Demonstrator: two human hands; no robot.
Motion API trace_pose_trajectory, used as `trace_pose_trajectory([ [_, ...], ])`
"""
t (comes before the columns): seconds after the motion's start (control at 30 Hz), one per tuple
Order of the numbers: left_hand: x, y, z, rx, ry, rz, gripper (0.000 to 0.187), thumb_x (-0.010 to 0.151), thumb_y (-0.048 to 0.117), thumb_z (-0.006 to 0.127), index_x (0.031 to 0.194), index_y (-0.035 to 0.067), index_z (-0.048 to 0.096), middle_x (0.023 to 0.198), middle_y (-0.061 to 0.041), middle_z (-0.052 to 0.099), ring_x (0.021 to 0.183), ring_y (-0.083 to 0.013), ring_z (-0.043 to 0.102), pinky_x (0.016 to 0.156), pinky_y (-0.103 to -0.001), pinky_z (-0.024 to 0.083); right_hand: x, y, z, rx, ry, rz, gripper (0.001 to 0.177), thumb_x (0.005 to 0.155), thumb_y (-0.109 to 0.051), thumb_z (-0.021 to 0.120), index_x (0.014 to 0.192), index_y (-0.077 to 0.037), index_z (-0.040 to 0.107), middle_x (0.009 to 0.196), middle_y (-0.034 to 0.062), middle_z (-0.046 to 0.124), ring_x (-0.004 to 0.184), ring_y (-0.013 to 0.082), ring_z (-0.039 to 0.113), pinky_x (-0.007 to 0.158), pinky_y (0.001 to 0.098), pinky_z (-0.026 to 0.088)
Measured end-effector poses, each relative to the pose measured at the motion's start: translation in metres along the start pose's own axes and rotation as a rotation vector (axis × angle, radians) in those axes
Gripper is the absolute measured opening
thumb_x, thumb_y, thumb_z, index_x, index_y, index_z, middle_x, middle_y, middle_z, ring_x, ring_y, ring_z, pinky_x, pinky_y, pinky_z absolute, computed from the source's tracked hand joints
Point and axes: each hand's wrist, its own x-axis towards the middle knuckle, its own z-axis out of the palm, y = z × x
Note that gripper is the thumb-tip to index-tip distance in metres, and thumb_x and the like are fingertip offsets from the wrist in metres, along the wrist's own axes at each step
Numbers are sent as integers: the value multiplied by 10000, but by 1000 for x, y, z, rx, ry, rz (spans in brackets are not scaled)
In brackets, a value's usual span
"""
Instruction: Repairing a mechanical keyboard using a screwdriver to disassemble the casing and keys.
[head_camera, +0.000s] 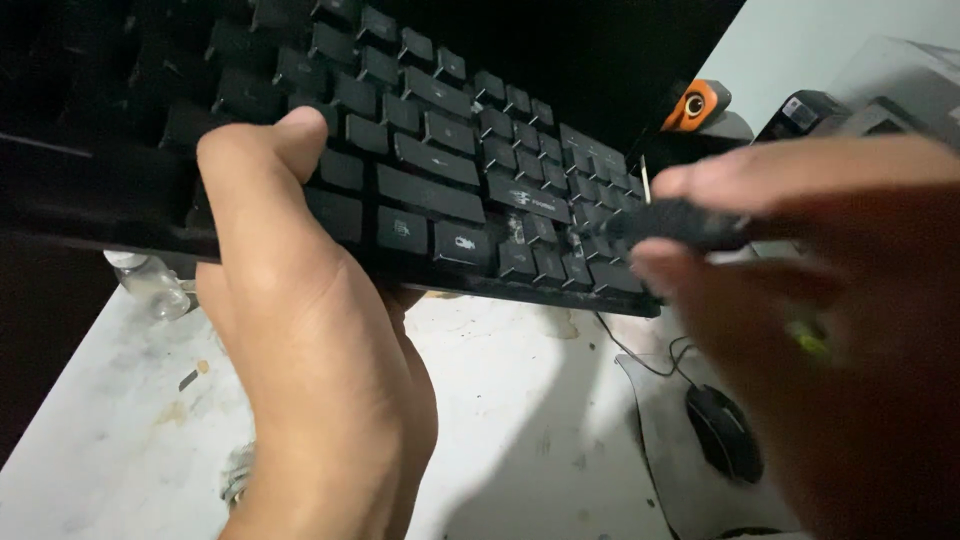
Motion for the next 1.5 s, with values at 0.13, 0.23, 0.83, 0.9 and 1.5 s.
trace_pose_trajectory([
  [0.13,-2,-8,1,24,18,39,259,952,306,563,908,52,583,778,-20,604,644,-136,593,551,-355,551,1,-6,3,85,35,-99,349,894,-75,747,1178,-16,552,1207,168,640,1007,210,773,778,295,615],
  [0.23,-5,-5,8,4,18,28,260,909,291,534,928,41,603,797,-37,646,665,-150,649,579,-368,601,11,-9,-1,-72,-28,-348,350,874,-105,806,1150,-52,597,1109,128,669,976,210,727,824,324,626],
  [0.83,17,8,21,-69,129,-53,229,928,251,555,963,29,599,871,-50,640,746,-159,672,648,-373,622,75,-20,-11,5,-142,-167,234,941,-131,716,1167,-77,692,1077,115,720,872,156,748,724,275,580],
  [0.9,17,8,20,-71,105,-47,231,921,254,546,954,31,598,874,-52,642,753,-155,667,665,-354,612,73,-14,-12,7,-146,-183,282,942,-135,722,1206,-62,655,1071,124,709,871,167,748,749,293,583],
  [1.5,4,-14,17,11,97,21,261,968,338,563,945,80,585,853,-25,617,726,-153,600,603,-360,502,86,132,-10,238,-54,-25,413,1200,-278,344,1452,-20,546,1326,199,627,1165,252,679,973,369,604],
])
